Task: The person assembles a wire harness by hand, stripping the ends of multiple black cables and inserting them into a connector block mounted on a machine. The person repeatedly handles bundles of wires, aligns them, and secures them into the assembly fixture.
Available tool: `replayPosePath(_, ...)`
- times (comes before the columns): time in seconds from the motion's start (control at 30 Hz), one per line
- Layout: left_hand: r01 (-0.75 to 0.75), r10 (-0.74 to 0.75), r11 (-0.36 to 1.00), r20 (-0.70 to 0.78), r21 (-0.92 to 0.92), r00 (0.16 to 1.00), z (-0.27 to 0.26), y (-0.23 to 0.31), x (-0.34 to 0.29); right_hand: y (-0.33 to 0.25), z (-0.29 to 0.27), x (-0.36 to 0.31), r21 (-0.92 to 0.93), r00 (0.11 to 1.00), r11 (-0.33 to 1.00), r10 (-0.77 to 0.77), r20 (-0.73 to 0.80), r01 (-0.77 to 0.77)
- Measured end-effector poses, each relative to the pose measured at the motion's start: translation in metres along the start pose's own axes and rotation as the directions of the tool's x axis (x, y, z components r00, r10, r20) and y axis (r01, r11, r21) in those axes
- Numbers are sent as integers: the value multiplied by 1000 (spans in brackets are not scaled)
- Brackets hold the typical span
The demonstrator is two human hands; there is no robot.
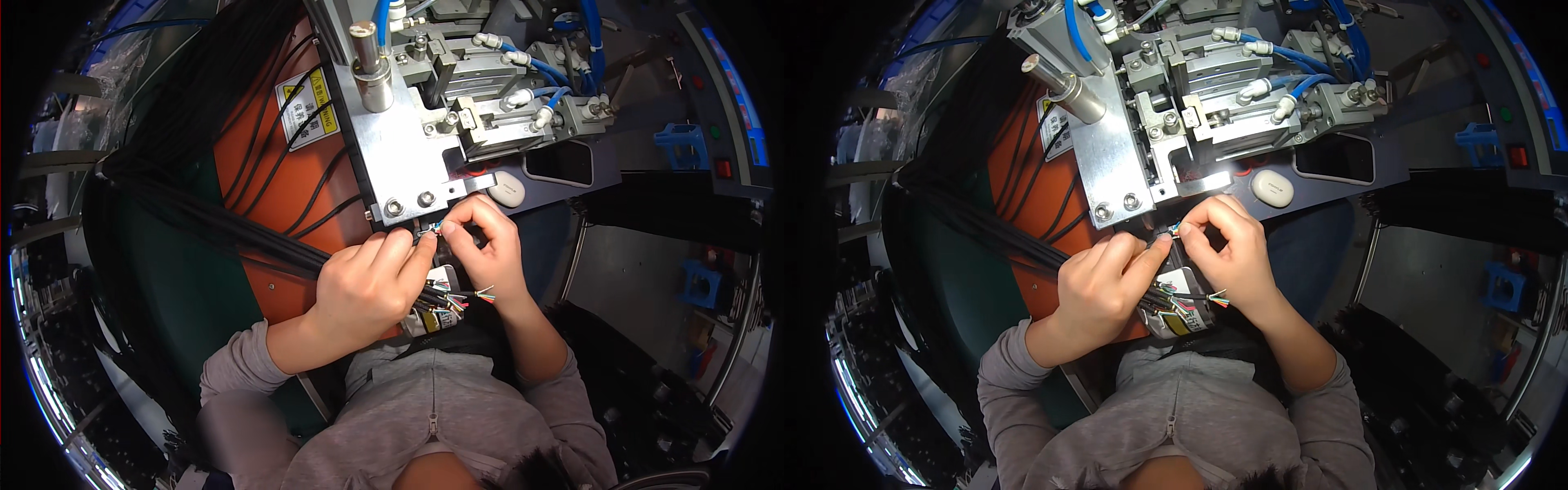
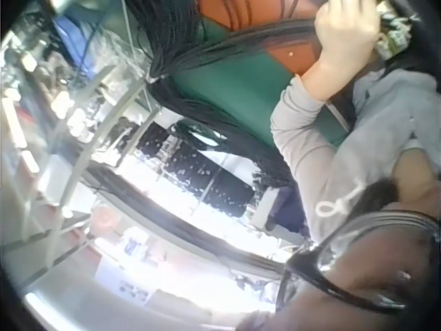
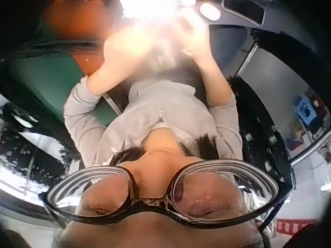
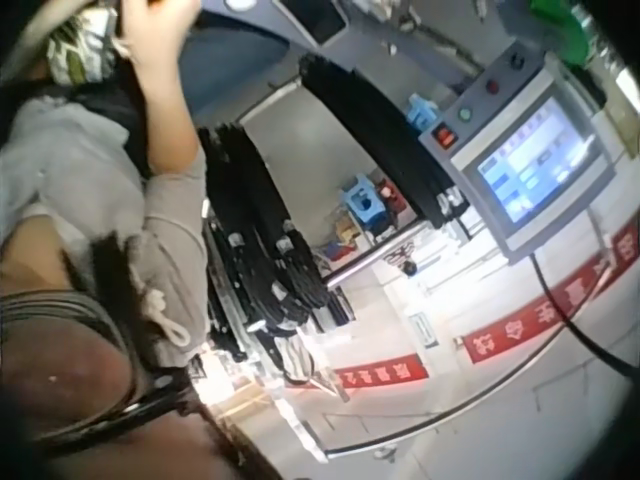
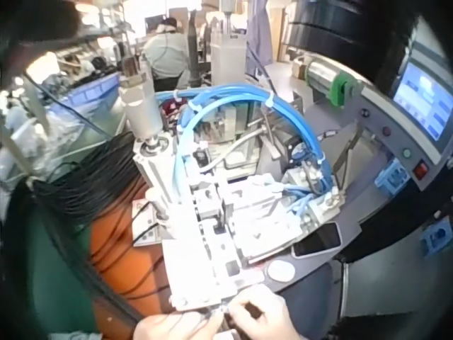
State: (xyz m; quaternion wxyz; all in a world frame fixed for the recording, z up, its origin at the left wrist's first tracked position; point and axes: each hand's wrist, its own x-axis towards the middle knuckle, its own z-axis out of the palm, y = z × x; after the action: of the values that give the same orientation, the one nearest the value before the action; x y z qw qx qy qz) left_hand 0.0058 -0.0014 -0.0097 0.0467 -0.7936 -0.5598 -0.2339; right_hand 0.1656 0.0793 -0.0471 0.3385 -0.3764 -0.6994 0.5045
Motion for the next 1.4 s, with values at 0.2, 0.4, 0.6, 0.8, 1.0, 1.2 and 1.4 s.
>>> replayPosePath(0.2, 41, -42, 998, -41, -47, 998, 0, -3, 2, 8, 2, -1, 539, 863, 679, 442, 243, -499)
replayPosePath(0.4, 56, -58, 998, -71, -30, 996, 2, -3, 4, 2, 11, -4, 62, 997, 998, -5, -80, 10)
replayPosePath(0.6, 141, -146, 989, 102, 52, 984, -18, 7, -1, 5, 3, -5, 238, 973, 944, 230, 26, -230)
replayPosePath(0.8, 151, -172, 978, 145, 144, 974, -18, 7, -3, -6, -17, 11, 97, 838, 859, -511, 192, 502)
replayPosePath(1.0, 63, -60, 997, 90, -39, 994, -16, -4, -2, -7, -12, 6, 194, 763, 797, -603, 232, 571)
replayPosePath(1.2, -174, 117, 974, -334, -145, 935, -22, -3, -1, -11, -32, -5, 209, 898, 874, -433, -74, 439)
replayPosePath(1.4, -127, 95, 969, -156, -212, 983, -9, -8, -1, -30, -11, -6, 161, 936, 922, -352, -25, 351)
